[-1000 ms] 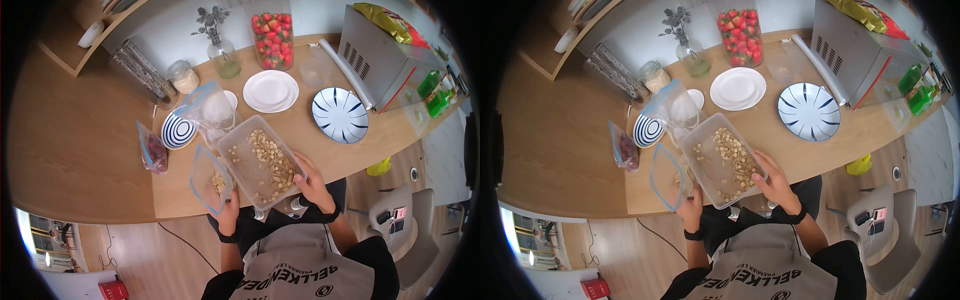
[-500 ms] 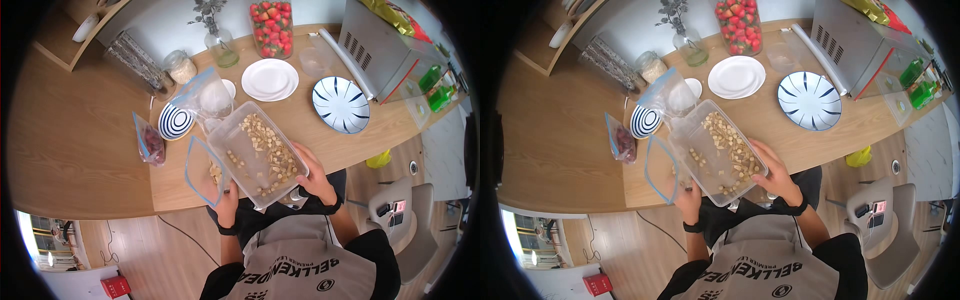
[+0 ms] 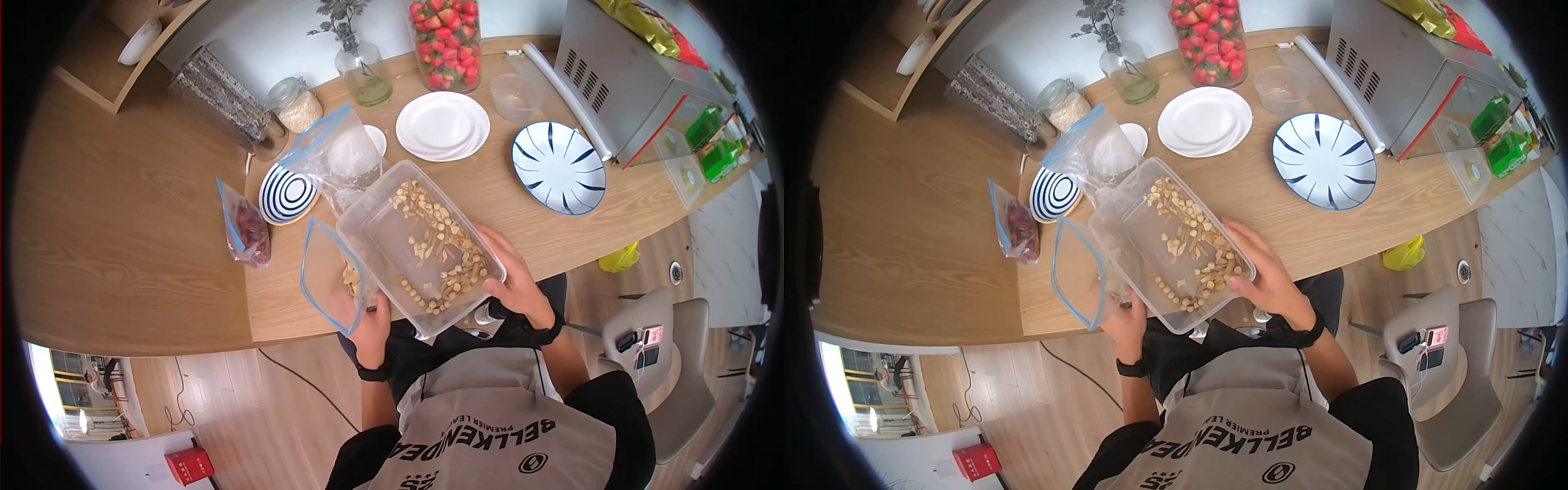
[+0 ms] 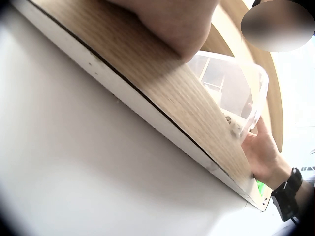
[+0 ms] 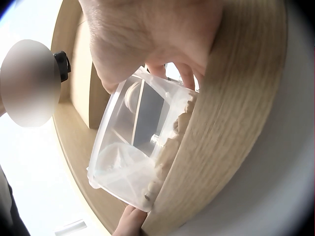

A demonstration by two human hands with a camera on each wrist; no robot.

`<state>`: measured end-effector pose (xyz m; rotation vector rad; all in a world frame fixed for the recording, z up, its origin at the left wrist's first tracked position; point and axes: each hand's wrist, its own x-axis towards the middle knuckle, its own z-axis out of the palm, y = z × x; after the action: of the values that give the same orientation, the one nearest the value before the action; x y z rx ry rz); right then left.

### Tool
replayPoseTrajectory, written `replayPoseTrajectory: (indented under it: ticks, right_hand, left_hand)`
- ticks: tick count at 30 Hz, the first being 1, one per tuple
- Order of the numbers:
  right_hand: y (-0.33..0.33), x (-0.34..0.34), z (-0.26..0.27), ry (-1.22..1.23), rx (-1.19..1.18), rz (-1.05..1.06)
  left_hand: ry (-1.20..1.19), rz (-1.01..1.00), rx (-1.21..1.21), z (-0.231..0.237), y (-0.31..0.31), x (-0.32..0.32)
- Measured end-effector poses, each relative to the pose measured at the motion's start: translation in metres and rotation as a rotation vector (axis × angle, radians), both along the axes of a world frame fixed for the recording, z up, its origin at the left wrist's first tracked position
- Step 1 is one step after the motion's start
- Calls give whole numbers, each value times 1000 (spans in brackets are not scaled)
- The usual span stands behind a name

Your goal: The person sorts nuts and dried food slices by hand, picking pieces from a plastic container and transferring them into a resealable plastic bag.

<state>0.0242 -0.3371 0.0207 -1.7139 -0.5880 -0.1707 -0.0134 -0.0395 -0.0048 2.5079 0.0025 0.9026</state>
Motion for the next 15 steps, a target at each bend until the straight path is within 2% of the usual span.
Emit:
replayPoseTrajectory:
  ticks: [10, 12, 15]
  right_hand:
    - [-1, -1, -5, 64, 117, 26]
    - [-1, -3, -9, 222, 245, -55]
    - [0, -2, -9, 277, 330, -77]
  left_hand:
    - [-8, -25, -53, 4, -2, 2]
    - [-23, -24, -40, 8, -4, 4]
    - [-53, -23, -28, 13, -8, 7]
